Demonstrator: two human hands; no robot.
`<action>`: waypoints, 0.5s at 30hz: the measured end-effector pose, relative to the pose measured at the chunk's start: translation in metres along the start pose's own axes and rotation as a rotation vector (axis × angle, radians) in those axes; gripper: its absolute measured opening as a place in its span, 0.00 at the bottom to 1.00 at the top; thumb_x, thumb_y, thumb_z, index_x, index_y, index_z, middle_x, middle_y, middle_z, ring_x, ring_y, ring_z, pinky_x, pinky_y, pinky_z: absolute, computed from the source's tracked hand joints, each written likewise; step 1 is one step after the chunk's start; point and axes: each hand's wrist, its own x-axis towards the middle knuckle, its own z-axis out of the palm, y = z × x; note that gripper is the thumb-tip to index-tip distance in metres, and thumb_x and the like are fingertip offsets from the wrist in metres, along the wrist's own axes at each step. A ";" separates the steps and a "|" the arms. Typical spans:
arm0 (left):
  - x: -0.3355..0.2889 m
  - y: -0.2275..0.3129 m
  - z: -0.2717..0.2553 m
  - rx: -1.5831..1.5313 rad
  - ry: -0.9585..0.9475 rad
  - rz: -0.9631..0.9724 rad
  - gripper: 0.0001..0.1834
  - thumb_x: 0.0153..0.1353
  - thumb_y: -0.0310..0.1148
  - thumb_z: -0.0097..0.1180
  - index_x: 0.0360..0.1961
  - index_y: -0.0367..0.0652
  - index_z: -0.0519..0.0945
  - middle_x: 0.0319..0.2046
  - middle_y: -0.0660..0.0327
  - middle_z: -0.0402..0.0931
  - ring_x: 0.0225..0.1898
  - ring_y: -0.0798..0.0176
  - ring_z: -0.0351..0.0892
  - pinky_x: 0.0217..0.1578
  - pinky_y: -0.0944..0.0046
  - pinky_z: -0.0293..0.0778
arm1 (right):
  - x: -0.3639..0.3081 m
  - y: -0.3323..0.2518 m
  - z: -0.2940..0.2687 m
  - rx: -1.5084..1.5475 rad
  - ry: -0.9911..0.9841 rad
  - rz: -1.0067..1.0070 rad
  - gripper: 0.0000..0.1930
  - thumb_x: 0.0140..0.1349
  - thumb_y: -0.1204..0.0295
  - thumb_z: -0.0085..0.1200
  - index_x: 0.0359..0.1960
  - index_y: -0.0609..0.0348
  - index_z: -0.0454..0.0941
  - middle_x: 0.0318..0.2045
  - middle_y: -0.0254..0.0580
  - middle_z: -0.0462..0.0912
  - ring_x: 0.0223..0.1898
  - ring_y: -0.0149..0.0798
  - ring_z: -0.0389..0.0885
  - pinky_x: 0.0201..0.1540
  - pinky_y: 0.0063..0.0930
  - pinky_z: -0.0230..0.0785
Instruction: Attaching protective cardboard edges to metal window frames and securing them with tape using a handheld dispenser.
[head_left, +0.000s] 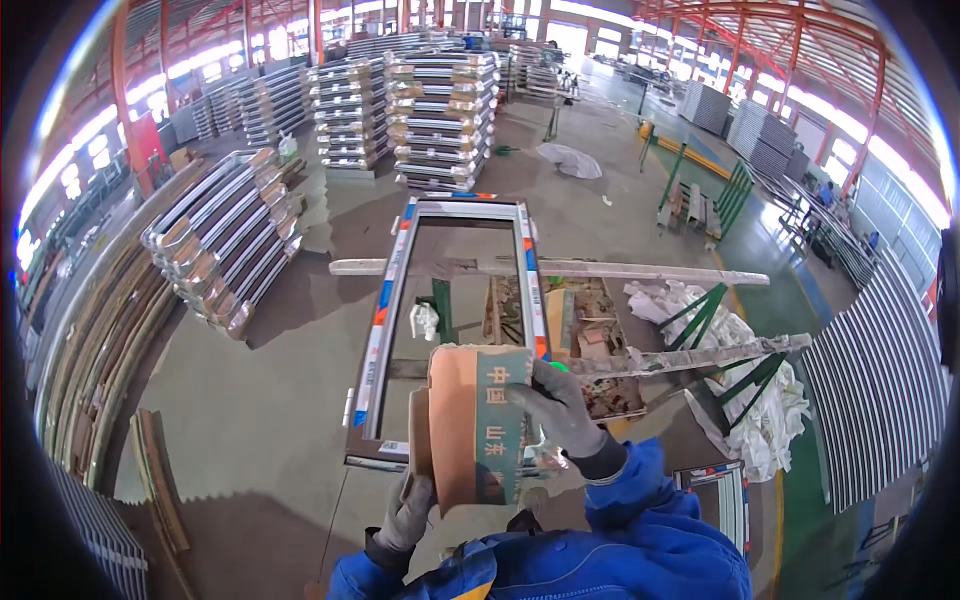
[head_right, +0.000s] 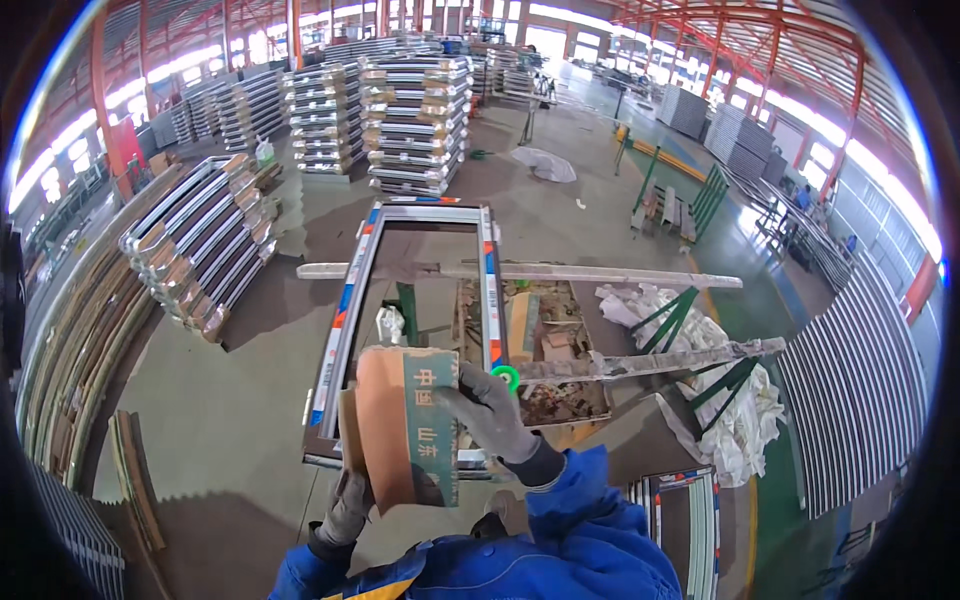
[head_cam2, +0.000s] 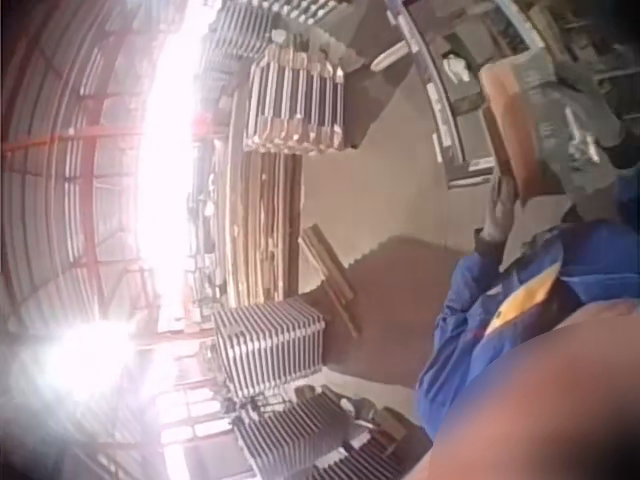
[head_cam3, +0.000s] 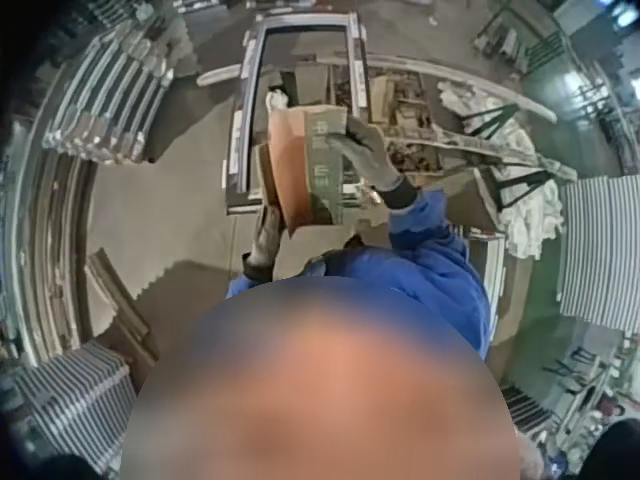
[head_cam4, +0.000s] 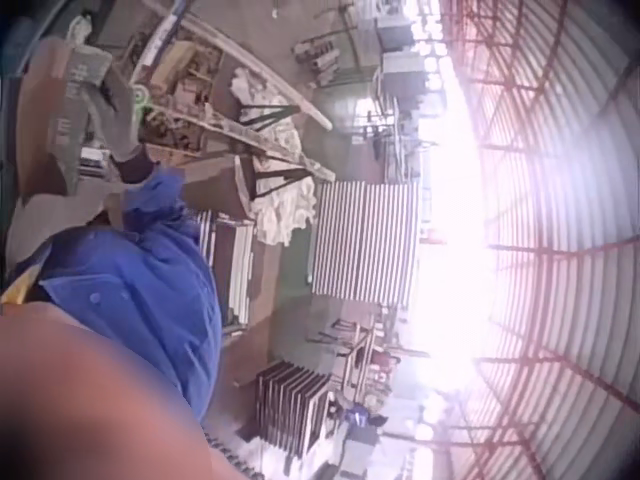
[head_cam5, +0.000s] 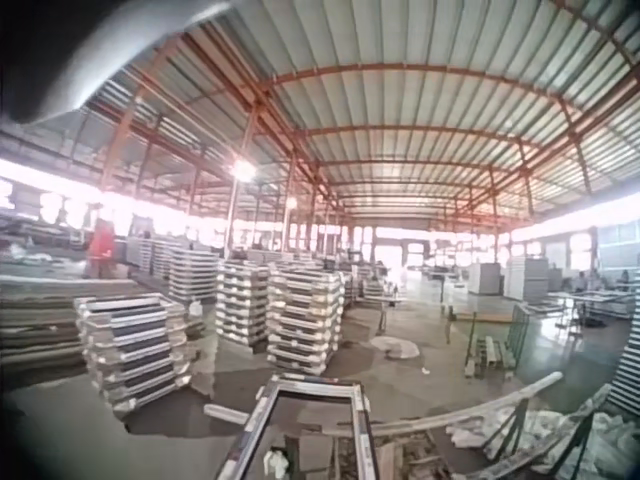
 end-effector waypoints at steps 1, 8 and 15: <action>-0.012 -0.007 -0.017 -0.319 0.038 -0.099 0.23 0.78 0.34 0.47 0.69 0.36 0.68 0.58 0.56 0.79 0.57 0.62 0.81 0.56 0.60 0.79 | 0.004 0.017 0.022 0.007 -0.019 0.005 0.21 0.67 0.81 0.59 0.62 0.68 0.76 0.52 0.36 0.84 0.52 0.27 0.80 0.56 0.28 0.76; -0.067 -0.043 -0.077 -0.190 0.415 0.065 0.27 0.80 0.36 0.41 0.76 0.39 0.60 0.69 0.57 0.68 0.68 0.64 0.69 0.67 0.64 0.67 | -0.002 0.070 0.122 -0.699 -0.106 -0.273 0.41 0.63 0.61 0.67 0.71 0.71 0.62 0.67 0.59 0.72 0.68 0.51 0.72 0.67 0.40 0.67; -0.080 0.012 -0.064 0.033 0.368 0.108 0.15 0.77 0.33 0.50 0.57 0.34 0.77 0.40 0.69 0.74 0.41 0.76 0.69 0.42 0.70 0.69 | 0.014 0.094 0.177 -0.078 -0.638 -0.013 0.44 0.65 0.59 0.66 0.75 0.67 0.57 0.67 0.50 0.69 0.66 0.38 0.68 0.68 0.35 0.65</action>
